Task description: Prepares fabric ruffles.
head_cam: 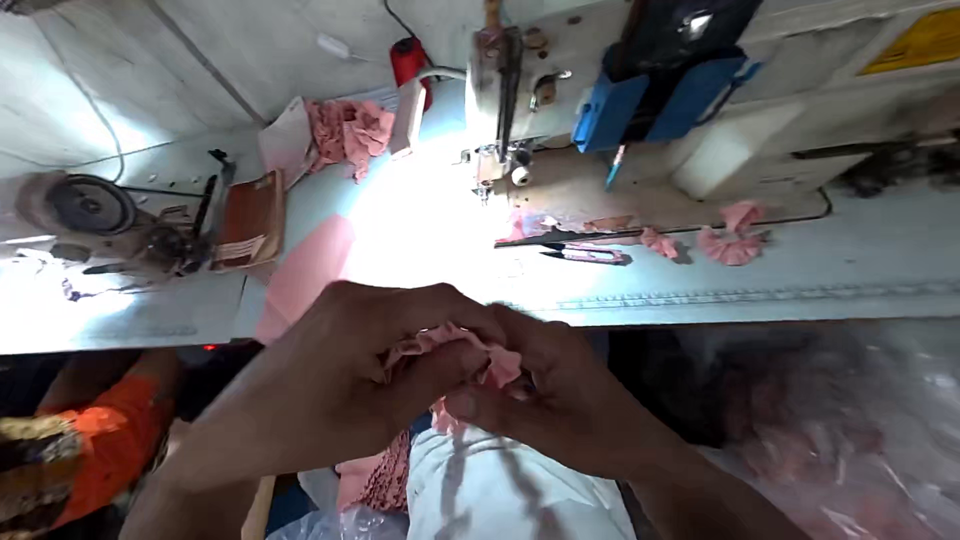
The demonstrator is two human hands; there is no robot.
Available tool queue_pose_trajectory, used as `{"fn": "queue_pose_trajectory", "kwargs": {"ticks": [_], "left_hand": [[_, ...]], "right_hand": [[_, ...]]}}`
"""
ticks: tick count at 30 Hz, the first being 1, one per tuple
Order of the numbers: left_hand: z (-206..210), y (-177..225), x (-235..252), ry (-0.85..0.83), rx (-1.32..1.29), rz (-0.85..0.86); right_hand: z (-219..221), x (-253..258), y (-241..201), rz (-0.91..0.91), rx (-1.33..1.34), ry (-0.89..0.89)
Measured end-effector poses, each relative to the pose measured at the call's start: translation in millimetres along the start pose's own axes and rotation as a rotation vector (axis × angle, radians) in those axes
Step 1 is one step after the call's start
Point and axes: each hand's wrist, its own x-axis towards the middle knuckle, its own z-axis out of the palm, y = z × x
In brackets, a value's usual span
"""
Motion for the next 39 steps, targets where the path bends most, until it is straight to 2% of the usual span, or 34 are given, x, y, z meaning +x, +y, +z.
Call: {"fn": "queue_pose_trajectory", "kwargs": {"ticks": [3,6,9,12,15,17,19,21,22,24,25,26,27,31,34,39], "left_hand": [[13.8,-34.2,-5.7,-0.134,-0.257,-0.029],[37.6,-69.1,-14.0,-0.291,-0.562,0.032],[62.2,-102.6,-22.5,-0.373,-0.727,0.064],[65.1,-128.2,-30.2,-0.352,-0.721,0.022],[48.5,-145.9,-37.6,-0.306,-0.669,-0.042],[36.0,-145.1,-42.4,-0.225,-0.582,-0.124],[28.6,-138.6,-46.4,-0.129,-0.530,-0.196],[20.8,-135.8,-38.6,-0.088,-0.447,-0.133],[17.9,-134.0,-31.3,-0.102,-0.411,-0.079],[19.0,-126.3,-16.4,-0.180,-0.360,0.002],[21.6,-121.5,-7.1,-0.226,-0.341,0.032],[26.0,-116.6,1.9,-0.264,-0.331,0.049],[31.3,-112.1,9.9,-0.297,-0.328,0.060],[45.3,-103.4,27.9,-0.314,-0.190,0.061],[36.4,-108.0,23.4,-0.274,-0.073,-0.008],[25.2,-126.9,6.5,-0.238,-0.137,-0.017]], "right_hand": [[-26.2,-9.1,-7.5,-0.010,-0.016,-0.111],[-54.4,-25.4,-20.6,-0.102,-0.029,-0.031],[-82.0,-43.6,-40.9,-0.140,-0.089,0.120],[-112.6,-71.7,-48.6,-0.121,-0.098,0.337],[-150.6,-111.4,-44.9,-0.064,0.141,0.590],[-183.9,-143.0,-32.4,-0.030,0.157,0.730],[-202.3,-161.7,-23.2,0.131,-0.035,0.660],[-190.0,-141.7,-30.1,0.383,-0.395,0.274],[-169.7,-123.2,-34.5,0.460,-0.629,0.062],[-129.5,-101.1,-26.7,0.443,-0.964,-0.287],[-111.8,-91.7,-16.1,0.377,-1.043,-0.312],[-93.1,-79.8,-4.9,0.290,-1.058,-0.243],[-74.7,-65.3,4.8,0.236,-0.964,-0.148],[-24.9,-19.4,39.4,0.334,-0.242,0.013],[-25.7,-14.1,48.4,0.380,-0.145,0.059],[-53.0,-23.2,47.4,0.419,-0.041,0.121]]}}
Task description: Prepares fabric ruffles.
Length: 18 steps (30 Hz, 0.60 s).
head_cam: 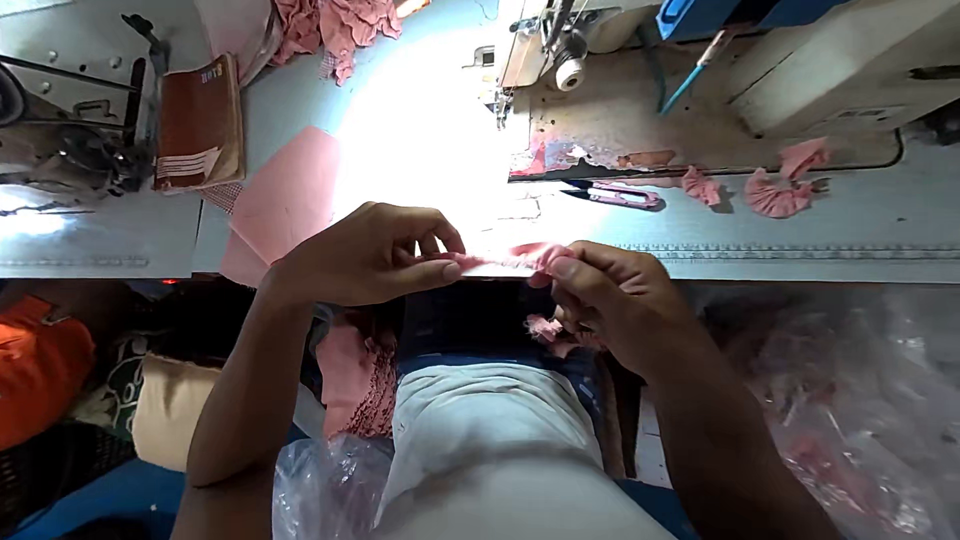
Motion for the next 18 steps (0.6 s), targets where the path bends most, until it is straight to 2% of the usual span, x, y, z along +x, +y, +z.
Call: {"fn": "queue_pose_trajectory", "kwargs": {"ticks": [4,9,15,18], "left_hand": [[4.7,-3.5,-3.2,0.109,0.050,-0.005],[2.6,-4.6,-3.8,0.213,0.072,0.008],[3.7,2.7,5.7,0.218,-0.148,0.025],[5.1,5.8,13.2,0.210,-0.308,-0.013]], "right_hand": [[-10.7,-7.0,1.4,0.028,0.064,0.045],[-14.1,-15.5,5.3,0.014,0.007,0.060],[-8.1,-13.9,-1.0,0.092,-0.128,0.102],[-8.3,-13.0,0.7,-0.012,-0.186,0.039]]}}
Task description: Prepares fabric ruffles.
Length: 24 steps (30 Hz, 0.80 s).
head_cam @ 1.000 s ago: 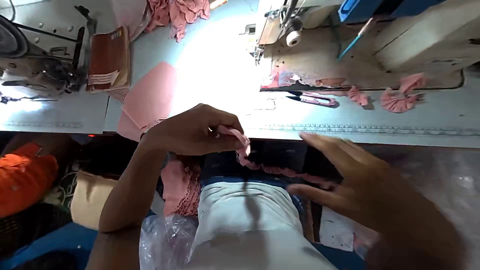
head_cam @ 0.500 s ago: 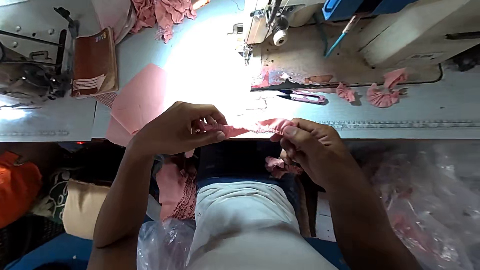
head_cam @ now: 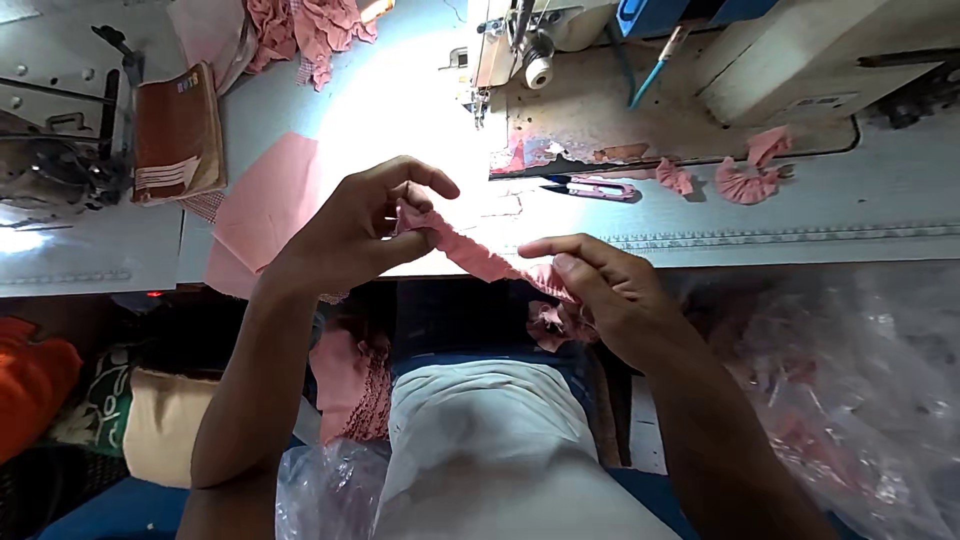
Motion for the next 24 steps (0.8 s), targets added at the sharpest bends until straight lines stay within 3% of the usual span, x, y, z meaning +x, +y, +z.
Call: {"fn": "queue_pose_trajectory", "kwargs": {"ticks": [4,14,24], "left_hand": [[11.8,1.7,9.5,0.058,-0.133,-0.046],[19.6,-16.2,21.7,0.145,-0.152,0.005],[23.1,-25.8,21.4,0.239,-0.207,-0.026]], "right_hand": [[2.0,-1.8,3.0,-0.116,-0.031,-0.061],[12.9,-1.2,11.3,-0.080,-0.092,0.160],[19.4,-2.2,16.1,-0.076,-0.089,0.160]]}}
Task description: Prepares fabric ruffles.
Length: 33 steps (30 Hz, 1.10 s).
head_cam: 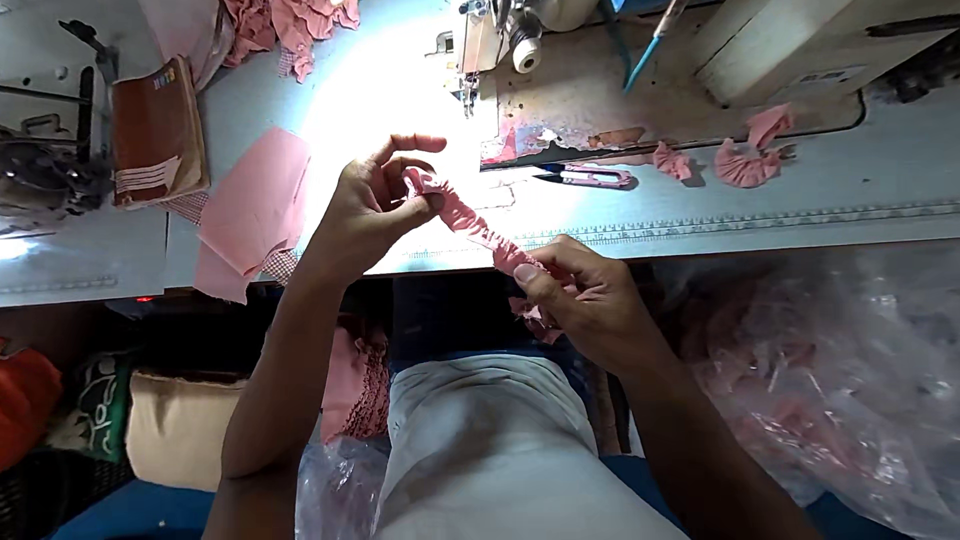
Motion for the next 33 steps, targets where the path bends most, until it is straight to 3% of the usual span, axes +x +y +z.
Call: {"fn": "queue_pose_trajectory", "kwargs": {"ticks": [4,6,8,10,13,14,18,23,28,33], "left_hand": [[8.6,-16.2,1.7,0.231,0.486,0.142],[22.6,-19.3,-4.3,0.419,0.761,0.125],[40.5,-17.0,-18.1,0.513,0.879,0.041],[56.3,-14.3,-36.1,0.483,0.763,-0.106],[61.1,-22.4,-50.7,0.140,0.304,-0.426],[62.4,-27.8,-52.3,0.076,0.209,-0.458],[66.9,-39.6,-55.2,0.102,-0.176,-0.254],[73.0,-29.6,-53.2,0.269,-0.496,-0.336],[69.3,-29.2,-49.8,0.315,-0.568,-0.339],[65.4,-24.5,-47.0,0.330,-0.549,-0.328]], "right_hand": [[10.5,5.2,-0.7,0.007,-0.010,0.020],[19.0,7.1,-0.2,0.053,0.035,0.012],[25.7,5.1,2.9,0.118,0.092,-0.005],[30.4,3.6,6.5,0.182,0.162,-0.008],[32.3,-3.0,7.2,0.204,0.186,-0.054],[32.2,-5.3,5.9,0.201,0.177,-0.085],[28.8,-14.7,1.4,0.239,0.268,-0.276],[18.3,-19.0,7.0,0.348,0.486,-0.329],[14.7,-22.9,11.4,0.396,0.398,-0.231],[6.7,-26.9,15.8,0.310,0.323,-0.261]]}}
